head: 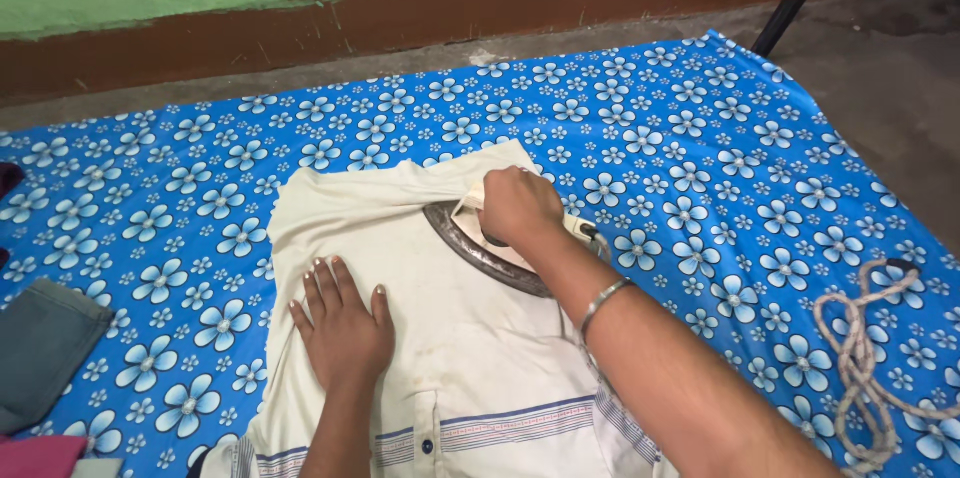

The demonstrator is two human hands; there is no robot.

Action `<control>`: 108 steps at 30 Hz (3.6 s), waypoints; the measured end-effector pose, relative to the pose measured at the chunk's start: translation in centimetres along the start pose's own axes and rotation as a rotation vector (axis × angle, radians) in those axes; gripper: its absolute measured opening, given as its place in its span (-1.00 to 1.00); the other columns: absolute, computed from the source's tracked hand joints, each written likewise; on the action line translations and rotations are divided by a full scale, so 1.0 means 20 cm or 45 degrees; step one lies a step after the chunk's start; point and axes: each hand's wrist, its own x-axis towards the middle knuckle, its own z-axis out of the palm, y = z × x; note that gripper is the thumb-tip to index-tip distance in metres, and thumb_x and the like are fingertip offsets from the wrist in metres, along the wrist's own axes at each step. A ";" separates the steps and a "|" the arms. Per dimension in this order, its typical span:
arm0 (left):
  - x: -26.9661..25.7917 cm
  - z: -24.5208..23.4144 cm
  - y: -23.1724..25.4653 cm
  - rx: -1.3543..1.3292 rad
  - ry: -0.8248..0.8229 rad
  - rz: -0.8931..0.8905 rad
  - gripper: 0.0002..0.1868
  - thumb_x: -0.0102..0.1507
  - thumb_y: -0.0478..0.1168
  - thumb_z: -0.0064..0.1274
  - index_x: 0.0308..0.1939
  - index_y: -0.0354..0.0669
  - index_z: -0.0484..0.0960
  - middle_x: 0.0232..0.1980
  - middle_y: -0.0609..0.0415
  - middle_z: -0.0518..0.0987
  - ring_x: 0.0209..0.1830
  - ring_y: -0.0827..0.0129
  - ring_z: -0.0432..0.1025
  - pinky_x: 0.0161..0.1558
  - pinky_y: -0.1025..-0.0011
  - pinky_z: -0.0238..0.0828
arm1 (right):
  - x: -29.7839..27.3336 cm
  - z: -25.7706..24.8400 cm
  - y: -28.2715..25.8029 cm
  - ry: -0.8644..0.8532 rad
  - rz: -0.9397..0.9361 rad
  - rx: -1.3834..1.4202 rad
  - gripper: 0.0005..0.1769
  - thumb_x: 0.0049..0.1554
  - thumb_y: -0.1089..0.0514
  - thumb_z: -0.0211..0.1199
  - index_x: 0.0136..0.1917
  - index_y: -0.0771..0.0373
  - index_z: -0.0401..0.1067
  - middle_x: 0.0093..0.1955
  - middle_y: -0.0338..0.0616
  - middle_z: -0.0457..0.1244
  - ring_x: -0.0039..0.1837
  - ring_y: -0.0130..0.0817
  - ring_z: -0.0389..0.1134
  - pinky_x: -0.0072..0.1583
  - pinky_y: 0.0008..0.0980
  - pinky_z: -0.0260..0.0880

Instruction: The person irons a white Puma t-shirt on a blue floral-patterned table. They smooth the fabric with their hands and use a white electric iron to press the shirt, focusing on the front and sleeves.

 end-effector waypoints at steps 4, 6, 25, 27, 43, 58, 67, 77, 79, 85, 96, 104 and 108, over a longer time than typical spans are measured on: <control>0.00 0.01 -0.01 -0.010 0.021 0.014 -0.16 0.35 0.21 -0.37 0.59 -0.18 -0.03 0.65 -0.12 -0.02 0.66 0.09 -0.22 0.54 0.00 -0.51 | 0.00 0.01 0.02 0.018 -0.072 0.026 -0.72 0.02 0.13 0.35 -0.02 0.29 0.60 0.05 0.18 0.41 0.13 0.02 0.47 0.13 -0.10 0.50; -0.01 0.01 -0.01 -0.024 0.006 0.011 -0.16 0.36 0.21 -0.36 0.60 -0.19 -0.03 0.65 -0.13 -0.02 0.67 0.08 -0.22 0.55 0.00 -0.52 | -0.07 0.00 0.01 -0.066 -0.092 0.059 -0.73 0.03 0.14 0.34 -0.02 0.30 0.59 0.03 0.17 0.42 0.10 0.03 0.49 0.10 -0.07 0.51; 1.12 0.59 0.89 -0.437 -0.341 0.569 -0.17 -0.11 -0.21 0.40 0.27 -0.20 0.51 0.24 -0.36 0.47 0.12 -0.21 0.47 0.06 0.06 0.47 | -0.46 0.02 0.04 -0.087 -0.331 0.238 -0.86 -0.05 0.22 0.28 -0.21 0.29 0.57 -0.20 0.18 0.40 -0.10 0.09 0.48 -0.02 0.02 0.48; 1.18 0.68 0.93 -0.353 -0.497 0.539 -0.60 0.13 -0.27 0.21 0.07 -0.10 0.70 0.10 -0.24 0.66 0.14 -0.10 0.55 0.17 0.11 0.47 | -0.43 0.01 0.02 -0.088 -0.306 0.290 -0.78 -0.01 0.09 0.32 -0.21 0.31 0.56 -0.21 0.21 0.39 -0.11 0.11 0.48 -0.03 0.01 0.48; 0.83 0.08 0.43 -0.754 -0.007 0.304 -0.58 0.28 -0.03 0.17 0.15 -0.12 0.57 0.17 -0.21 0.57 0.25 -0.12 0.40 0.24 0.06 0.32 | 0.20 0.11 -0.04 0.234 0.002 0.126 -0.79 0.11 0.24 0.17 -0.11 0.24 0.62 -0.07 0.12 0.44 0.01 -0.02 0.52 0.02 -0.09 0.54; 1.08 0.18 -0.25 -0.278 -0.157 -0.534 -0.47 0.17 -0.15 0.20 0.19 -0.28 0.55 0.15 -0.30 0.61 0.13 -0.16 0.53 0.07 0.01 0.49 | -0.06 -0.02 -0.05 -0.105 -0.014 0.044 -0.68 0.06 0.02 0.36 0.00 0.28 0.59 0.04 0.16 0.41 0.11 0.06 0.48 0.13 -0.09 0.51; 1.03 0.20 -0.23 -0.755 0.098 -0.228 -0.28 0.17 -0.17 0.22 0.37 -0.29 0.33 0.31 -0.35 0.47 0.30 -0.13 0.38 0.27 0.07 0.34 | 0.18 -0.02 -0.11 0.017 0.007 0.174 -0.63 0.01 0.00 0.42 0.02 0.24 0.59 0.08 0.11 0.41 0.13 0.02 0.47 0.16 -0.09 0.49; 0.14 -0.05 -0.02 -0.146 0.009 0.104 -0.14 0.24 0.22 -0.01 0.52 -0.09 0.18 0.62 -0.18 -0.03 0.65 -0.12 -0.26 0.46 -0.23 -0.50 | 0.07 -0.02 -0.20 -0.118 -0.214 -0.007 -0.56 0.01 -0.11 0.46 0.03 0.23 0.59 0.10 0.10 0.41 0.16 0.01 0.46 0.18 -0.08 0.48; 0.11 -0.11 -0.03 -0.099 -0.048 0.029 -0.11 0.22 0.33 -0.09 0.52 -0.01 0.16 0.61 -0.14 -0.01 0.64 -0.07 -0.26 0.48 -0.16 -0.52 | 0.15 0.04 -0.22 -0.014 -0.117 -0.007 -0.60 0.06 -0.08 0.42 0.02 0.25 0.60 0.08 0.12 0.43 0.13 0.00 0.49 0.16 -0.10 0.52; 0.10 -0.14 -0.01 -0.084 -0.014 -0.006 -0.14 0.24 0.35 -0.16 0.52 0.03 0.16 0.60 -0.13 0.05 0.62 0.01 -0.19 0.50 -0.10 -0.52 | 0.27 0.04 -0.26 -0.015 -0.031 0.140 -0.53 -0.02 -0.10 0.47 0.04 0.24 0.59 0.09 0.08 0.42 0.15 0.00 0.47 0.19 -0.08 0.47; 0.09 -0.09 -0.03 -0.161 0.140 0.017 -0.21 0.28 -0.02 -0.15 0.57 -0.23 0.14 0.60 -0.12 0.13 0.64 0.09 -0.08 0.56 0.03 -0.41 | 0.06 -0.01 -0.39 -0.132 -0.463 -0.014 -0.56 -0.04 -0.14 0.46 0.03 0.12 0.61 0.03 0.08 0.43 0.12 0.01 0.47 0.18 -0.07 0.45; 0.11 -0.13 -0.02 -0.086 -0.001 0.024 -0.21 0.27 0.25 -0.15 0.53 0.08 0.18 0.60 -0.12 0.08 0.62 0.06 -0.11 0.53 0.01 -0.43 | 0.30 0.06 -0.48 0.041 -0.149 0.051 -0.55 0.05 -0.12 0.43 0.06 0.24 0.59 0.08 0.10 0.43 0.14 0.00 0.48 0.16 -0.10 0.51; 0.11 -0.13 -0.01 -0.080 0.018 0.025 -0.20 0.27 0.27 -0.18 0.54 0.10 0.17 0.61 -0.10 0.06 0.62 0.06 -0.11 0.53 0.00 -0.44 | 0.25 0.03 -0.44 -0.020 -0.188 0.067 -0.52 0.02 -0.12 0.45 0.07 0.26 0.57 0.10 0.12 0.40 0.16 0.04 0.46 0.18 -0.08 0.48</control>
